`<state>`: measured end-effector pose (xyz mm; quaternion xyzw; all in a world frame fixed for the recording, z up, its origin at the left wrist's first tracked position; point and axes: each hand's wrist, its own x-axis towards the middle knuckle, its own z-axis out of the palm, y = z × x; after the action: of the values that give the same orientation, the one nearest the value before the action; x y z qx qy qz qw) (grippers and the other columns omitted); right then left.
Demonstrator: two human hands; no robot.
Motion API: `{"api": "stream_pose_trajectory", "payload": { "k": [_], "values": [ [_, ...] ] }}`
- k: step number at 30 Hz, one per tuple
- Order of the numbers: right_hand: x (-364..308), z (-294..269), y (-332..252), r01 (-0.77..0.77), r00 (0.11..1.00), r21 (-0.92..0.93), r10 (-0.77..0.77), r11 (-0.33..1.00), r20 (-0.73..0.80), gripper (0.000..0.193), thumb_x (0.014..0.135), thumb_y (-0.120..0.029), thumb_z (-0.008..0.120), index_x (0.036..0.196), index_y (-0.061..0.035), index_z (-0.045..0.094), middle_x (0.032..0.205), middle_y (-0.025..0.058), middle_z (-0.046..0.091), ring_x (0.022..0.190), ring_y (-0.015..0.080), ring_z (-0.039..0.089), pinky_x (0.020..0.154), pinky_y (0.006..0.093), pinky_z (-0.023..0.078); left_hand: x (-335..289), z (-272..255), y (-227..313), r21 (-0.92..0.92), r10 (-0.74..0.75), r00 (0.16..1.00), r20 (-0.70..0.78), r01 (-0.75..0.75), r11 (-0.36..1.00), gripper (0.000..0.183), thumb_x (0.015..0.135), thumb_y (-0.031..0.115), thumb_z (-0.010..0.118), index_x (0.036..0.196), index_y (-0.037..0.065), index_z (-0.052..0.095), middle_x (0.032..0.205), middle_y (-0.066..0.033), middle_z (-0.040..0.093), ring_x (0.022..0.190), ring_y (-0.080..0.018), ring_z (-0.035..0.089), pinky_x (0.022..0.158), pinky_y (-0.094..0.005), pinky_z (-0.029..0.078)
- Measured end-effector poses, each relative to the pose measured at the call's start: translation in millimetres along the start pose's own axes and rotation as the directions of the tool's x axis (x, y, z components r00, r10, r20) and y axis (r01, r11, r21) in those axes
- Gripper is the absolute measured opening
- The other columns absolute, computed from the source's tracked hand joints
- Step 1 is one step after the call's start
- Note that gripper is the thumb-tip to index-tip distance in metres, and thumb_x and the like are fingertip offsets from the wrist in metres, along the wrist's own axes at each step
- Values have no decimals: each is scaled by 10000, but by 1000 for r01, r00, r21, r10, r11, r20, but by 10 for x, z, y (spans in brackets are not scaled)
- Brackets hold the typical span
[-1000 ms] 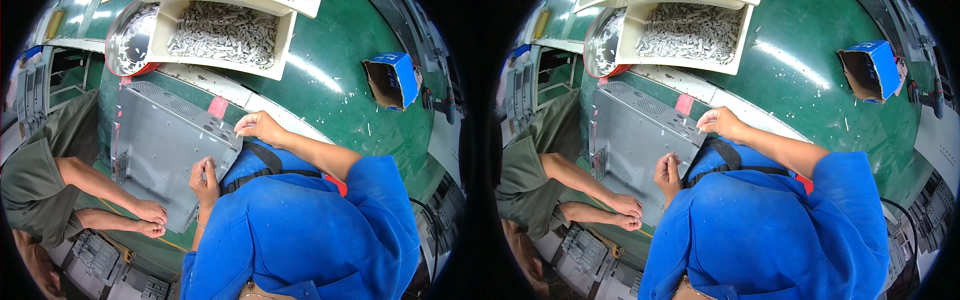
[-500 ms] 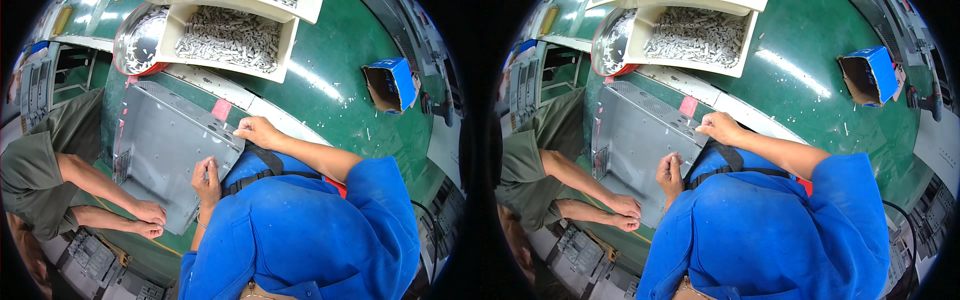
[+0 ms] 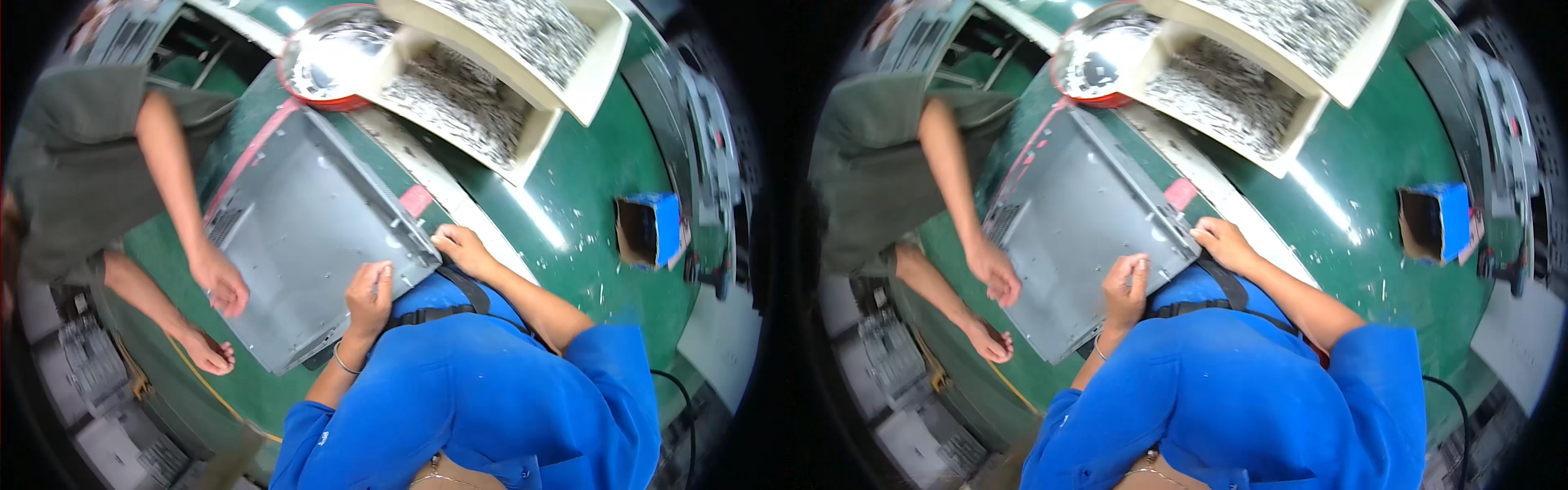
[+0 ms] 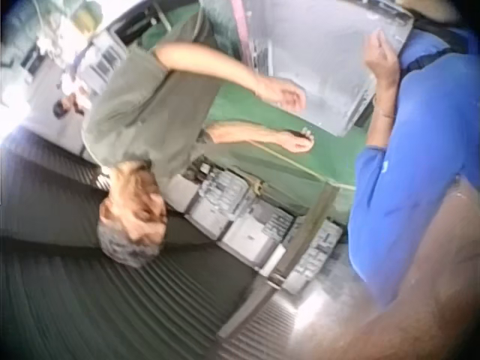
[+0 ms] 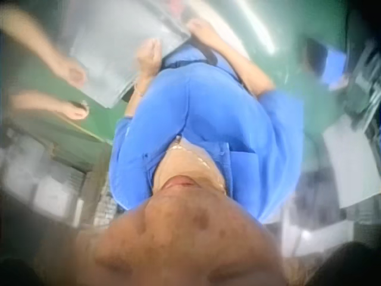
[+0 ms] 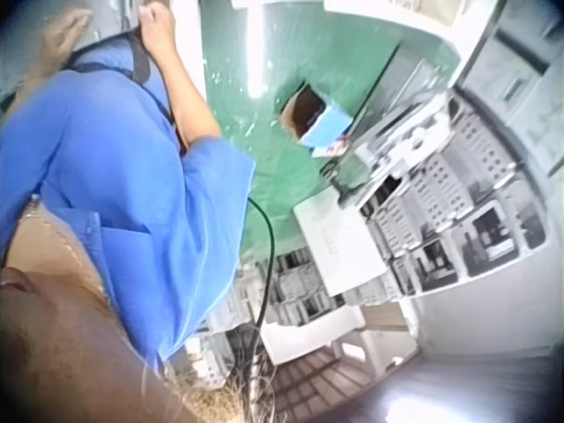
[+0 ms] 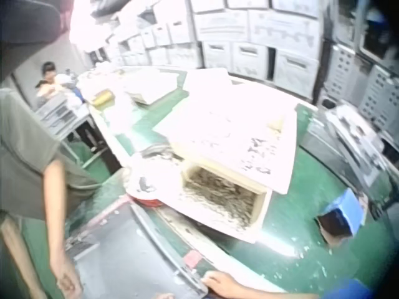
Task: The person places a metal chassis on a workbench and inserts small white plastic fasteners into pre-drilled holes. They work alongside a coworker who performs similar actions on the same unit. The person handles the fasteners by hand and positions them into the chassis.
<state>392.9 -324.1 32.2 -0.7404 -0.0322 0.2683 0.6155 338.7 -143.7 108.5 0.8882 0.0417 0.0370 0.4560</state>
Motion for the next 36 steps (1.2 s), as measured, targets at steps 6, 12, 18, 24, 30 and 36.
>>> {"api": "stream_pose_trajectory", "payload": {
  "k": [6, 12, 18, 24, 30, 36],
  "values": [
    [39, -31, 105, -152, 982, 23, 148, 988, 118, 321, 813, -300, 466, 612, -50, 477, 537, -9, 429, 482, 84, 349, 453, 245, 291, -16, 1, -11, -43, 54, 997, -49, -56, 998, 82, 759, 48, 505, 796, 13, 569, 683, -120, 543, 607, -246, 535, 556, -310, 419],
    [-6, -280, -233, -395, 915, 502, 380, 770, 137, 126, 813, -160, 429, 828, -52, 493, 654, 20, 504, 503, 88, 440, 443, 187, 345, -45, -9, -30, -34, 100, 991, -90, -103, 994, 86, 750, 44, 505, 812, 20, 560, 692, -121, 539, 607, -264, 528, 554, -323, 418],
    [-63, -348, -869, -288, 958, 793, 167, 537, 235, 173, 816, -70, 450, 970, 7, 463, 792, 82, 541, 578, 91, 486, 476, 208, 433, 57, -80, 149, -130, 153, 971, -183, -178, 975, 109, 760, 45, 518, 852, 26, 572, 716, -94, 550, 627, -209, 528, 569, -287, 418],
    [-203, 25, -1215, -459, 848, 465, 218, 757, 483, 254, 868, -278, 407, 813, -54, 514, 527, 11, 484, 327, 33, 284, 284, 170, 189, 352, -209, 453, -148, 285, 947, -147, -306, 940, 173, 725, 77, 555, 888, 21, 570, 845, -107, 549, 771, -242, 527, 692, -309, 418],
    [-74, 215, -1324, -467, 874, 492, 300, 735, 382, 385, 845, -371, 428, 652, -46, 501, 447, 0, 412, 318, 43, 270, 286, 176, 174, 404, -339, 227, -222, 249, 966, 67, -229, 948, 191, 710, 113, 582, 865, 3, 561, 807, -105, 552, 761, -244, 534, 686, -316, 421],
    [92, 183, -1287, -454, 859, 447, 245, 771, 450, 350, 858, -359, 406, 785, -32, 507, 520, 0, 448, 358, 39, 294, 307, 169, 217, 712, -400, 8, -459, 87, 992, 92, -35, 888, 108, 736, 82, 560, 813, 5, 563, 708, -40, 555, 633, -130, 532, 571, -234, 405]
  ]
}}
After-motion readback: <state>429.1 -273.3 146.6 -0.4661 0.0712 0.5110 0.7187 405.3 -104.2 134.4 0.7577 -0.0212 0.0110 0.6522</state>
